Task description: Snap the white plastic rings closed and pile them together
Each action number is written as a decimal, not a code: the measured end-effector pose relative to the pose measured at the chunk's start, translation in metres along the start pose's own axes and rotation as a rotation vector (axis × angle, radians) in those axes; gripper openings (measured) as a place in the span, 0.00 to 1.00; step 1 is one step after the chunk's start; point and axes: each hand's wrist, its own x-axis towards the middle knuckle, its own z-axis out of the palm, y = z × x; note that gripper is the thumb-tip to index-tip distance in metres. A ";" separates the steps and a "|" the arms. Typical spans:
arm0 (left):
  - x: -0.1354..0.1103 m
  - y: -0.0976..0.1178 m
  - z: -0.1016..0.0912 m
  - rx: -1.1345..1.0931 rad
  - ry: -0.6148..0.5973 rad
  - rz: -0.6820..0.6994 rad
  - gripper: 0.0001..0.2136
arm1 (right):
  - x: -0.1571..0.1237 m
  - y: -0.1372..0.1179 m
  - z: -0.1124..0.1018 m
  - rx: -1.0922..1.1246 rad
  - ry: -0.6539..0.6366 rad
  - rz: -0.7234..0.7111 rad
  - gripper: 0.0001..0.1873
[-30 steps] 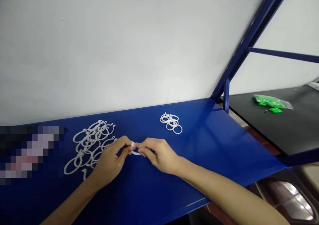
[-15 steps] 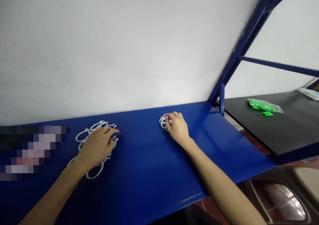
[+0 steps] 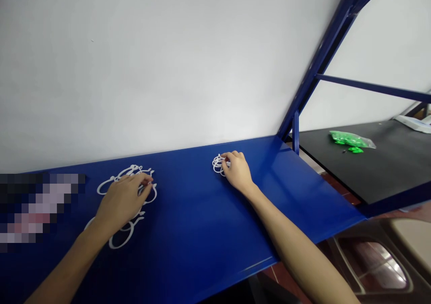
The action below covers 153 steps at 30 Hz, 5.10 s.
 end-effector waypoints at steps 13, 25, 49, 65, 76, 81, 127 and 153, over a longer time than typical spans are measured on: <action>-0.002 0.027 -0.012 -0.447 0.188 -0.008 0.10 | -0.006 -0.024 -0.010 0.072 0.065 -0.114 0.10; -0.017 0.065 0.004 -1.118 -0.108 -0.210 0.14 | -0.051 -0.077 0.001 0.549 -0.331 -0.284 0.12; -0.031 0.074 0.018 -0.676 0.252 0.210 0.09 | -0.057 -0.068 0.003 0.336 -0.285 -0.625 0.13; 0.006 -0.004 0.018 0.214 0.093 -0.050 0.23 | -0.009 -0.016 0.003 -0.022 -0.081 -0.257 0.11; 0.009 -0.015 0.007 0.200 0.057 -0.129 0.18 | -0.006 -0.008 0.003 -0.120 -0.061 -0.232 0.08; 0.009 -0.014 -0.006 0.160 0.114 -0.135 0.16 | -0.007 -0.016 -0.003 -0.043 -0.002 -0.267 0.08; -0.008 0.037 0.004 -0.261 -0.077 0.197 0.11 | -0.044 -0.068 0.015 0.366 -0.340 -0.265 0.10; -0.023 0.074 0.006 -0.628 0.032 0.069 0.12 | -0.045 -0.073 -0.001 0.513 -0.252 -0.446 0.10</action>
